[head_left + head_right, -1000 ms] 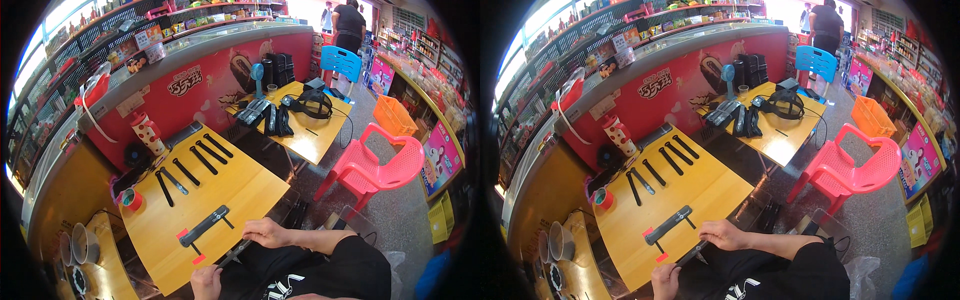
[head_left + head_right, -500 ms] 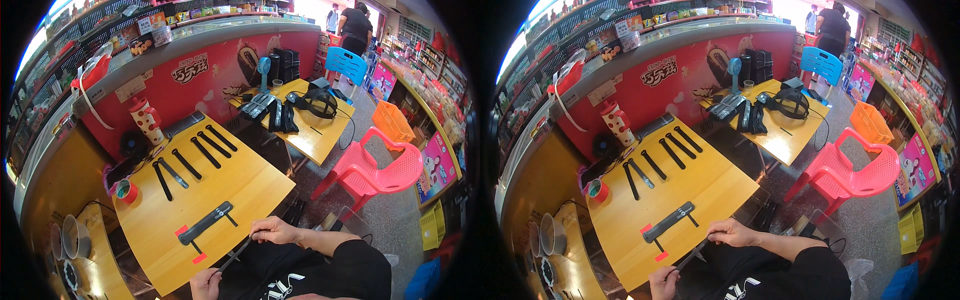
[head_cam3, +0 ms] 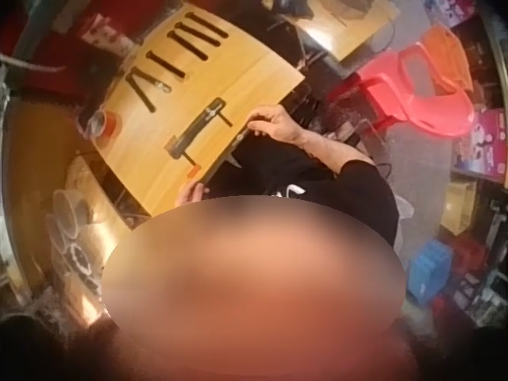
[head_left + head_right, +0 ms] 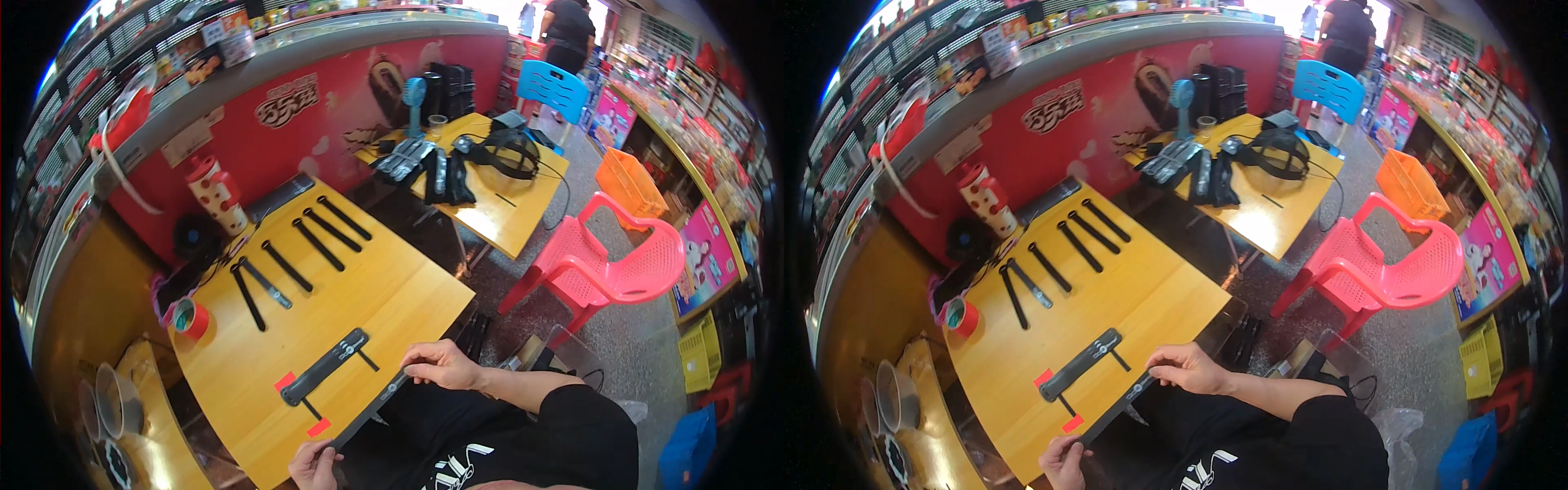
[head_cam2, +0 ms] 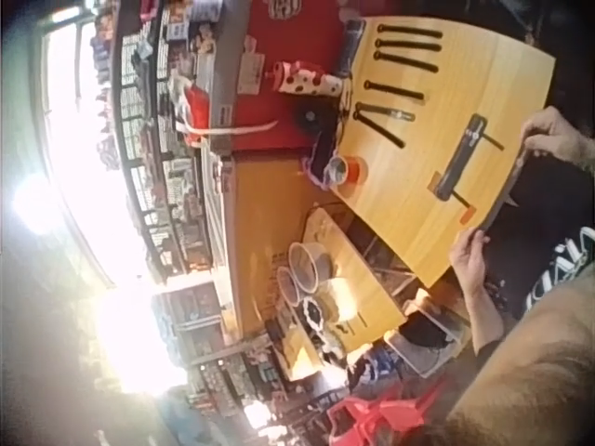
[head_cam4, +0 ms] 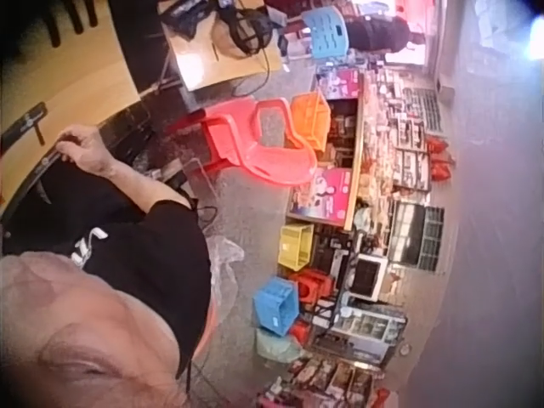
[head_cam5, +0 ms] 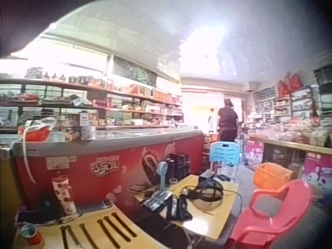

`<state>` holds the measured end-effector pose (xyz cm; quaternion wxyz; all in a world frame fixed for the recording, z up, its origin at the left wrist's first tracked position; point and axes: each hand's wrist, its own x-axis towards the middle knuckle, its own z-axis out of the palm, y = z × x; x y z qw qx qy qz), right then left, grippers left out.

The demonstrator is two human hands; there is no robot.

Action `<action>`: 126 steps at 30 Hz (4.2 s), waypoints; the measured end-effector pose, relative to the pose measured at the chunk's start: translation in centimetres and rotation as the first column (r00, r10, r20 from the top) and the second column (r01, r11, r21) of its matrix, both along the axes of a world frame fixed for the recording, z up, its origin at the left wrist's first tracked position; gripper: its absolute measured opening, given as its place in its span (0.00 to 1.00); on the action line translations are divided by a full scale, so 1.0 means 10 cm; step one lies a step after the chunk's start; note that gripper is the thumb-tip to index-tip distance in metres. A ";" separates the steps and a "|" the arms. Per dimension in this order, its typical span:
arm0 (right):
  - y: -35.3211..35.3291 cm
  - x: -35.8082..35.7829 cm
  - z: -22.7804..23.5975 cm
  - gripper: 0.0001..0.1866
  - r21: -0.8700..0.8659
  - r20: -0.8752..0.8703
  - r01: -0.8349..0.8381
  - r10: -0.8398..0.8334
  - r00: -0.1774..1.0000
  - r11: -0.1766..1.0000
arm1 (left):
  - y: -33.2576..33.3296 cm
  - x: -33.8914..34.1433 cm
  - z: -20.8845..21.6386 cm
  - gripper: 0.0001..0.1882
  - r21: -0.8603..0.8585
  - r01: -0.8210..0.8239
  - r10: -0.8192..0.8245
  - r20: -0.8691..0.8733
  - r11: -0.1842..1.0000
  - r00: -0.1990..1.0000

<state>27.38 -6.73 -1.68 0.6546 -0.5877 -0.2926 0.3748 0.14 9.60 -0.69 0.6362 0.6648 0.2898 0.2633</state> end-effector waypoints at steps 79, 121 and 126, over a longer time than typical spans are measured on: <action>0.27 0.08 -0.08 0.05 -0.006 0.341 0.168 -0.156 0.927 0.986 | 0.28 0.30 -0.25 0.09 -0.159 -0.296 0.314 0.101 0.942 0.944; 0.89 0.28 -0.13 0.09 -0.108 0.545 0.184 -0.097 0.833 0.977 | 0.51 0.62 -0.22 0.05 -0.005 -0.564 0.563 -0.051 0.826 0.825; 0.90 0.27 -0.10 0.09 -0.117 0.559 0.187 -0.091 0.824 0.975 | 0.51 0.62 -0.22 0.05 -0.001 -0.569 0.568 -0.066 0.822 0.821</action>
